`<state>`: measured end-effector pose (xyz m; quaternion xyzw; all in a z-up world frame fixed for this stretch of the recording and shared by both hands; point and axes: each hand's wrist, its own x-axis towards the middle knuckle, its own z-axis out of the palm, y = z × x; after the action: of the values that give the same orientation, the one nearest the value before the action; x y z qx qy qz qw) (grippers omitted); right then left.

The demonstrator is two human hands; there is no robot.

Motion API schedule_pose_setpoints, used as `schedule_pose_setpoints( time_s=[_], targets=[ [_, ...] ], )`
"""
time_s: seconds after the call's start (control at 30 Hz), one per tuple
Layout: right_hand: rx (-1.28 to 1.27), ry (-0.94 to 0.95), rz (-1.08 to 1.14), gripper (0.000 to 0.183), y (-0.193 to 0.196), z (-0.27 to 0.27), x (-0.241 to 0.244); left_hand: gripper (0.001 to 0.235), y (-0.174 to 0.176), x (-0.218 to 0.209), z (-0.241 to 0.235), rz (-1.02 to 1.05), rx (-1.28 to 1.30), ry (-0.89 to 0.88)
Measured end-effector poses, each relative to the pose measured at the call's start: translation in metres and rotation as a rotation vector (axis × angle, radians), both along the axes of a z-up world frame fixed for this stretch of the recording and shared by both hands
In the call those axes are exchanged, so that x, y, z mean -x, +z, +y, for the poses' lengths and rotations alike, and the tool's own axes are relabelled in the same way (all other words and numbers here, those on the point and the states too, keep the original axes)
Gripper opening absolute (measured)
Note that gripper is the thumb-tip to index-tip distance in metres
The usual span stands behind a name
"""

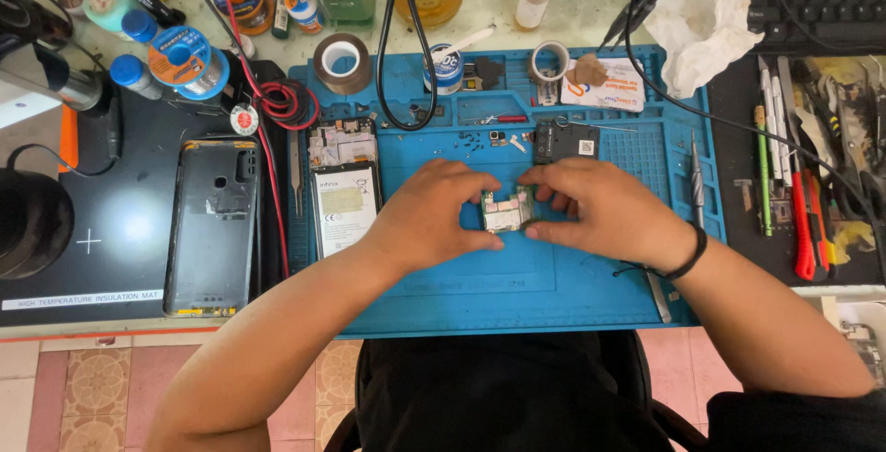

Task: The person holds and rotates a small circuit board, then uses a small brush to clean its surface. They repeatedly wipe and inspect the board while handling it with both hands on a blue work mat.

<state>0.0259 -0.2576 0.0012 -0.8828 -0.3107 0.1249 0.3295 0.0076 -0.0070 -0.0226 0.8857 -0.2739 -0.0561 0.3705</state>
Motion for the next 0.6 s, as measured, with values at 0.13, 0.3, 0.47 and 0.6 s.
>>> schedule_pose_setpoints(
  time_s=[0.13,0.3,0.47,0.6],
  targets=[
    [-0.044,-0.047,-0.025,0.052,-0.011,-0.001,0.000,0.065,0.002,-0.012,0.004,0.068,-0.026,-0.039],
    [-0.123,-0.050,-0.034,0.044,-0.019,-0.008,0.002,0.063,0.009,-0.012,-0.001,0.105,-0.078,-0.006],
    [-0.171,-0.021,-0.079,0.038,-0.017,-0.008,0.005,0.062,0.006,-0.009,-0.004,0.062,-0.024,0.016],
    [-0.119,-0.059,-0.013,0.037,-0.009,-0.002,0.001,0.059,0.003,-0.008,-0.001,0.086,0.004,0.040]
  ],
)
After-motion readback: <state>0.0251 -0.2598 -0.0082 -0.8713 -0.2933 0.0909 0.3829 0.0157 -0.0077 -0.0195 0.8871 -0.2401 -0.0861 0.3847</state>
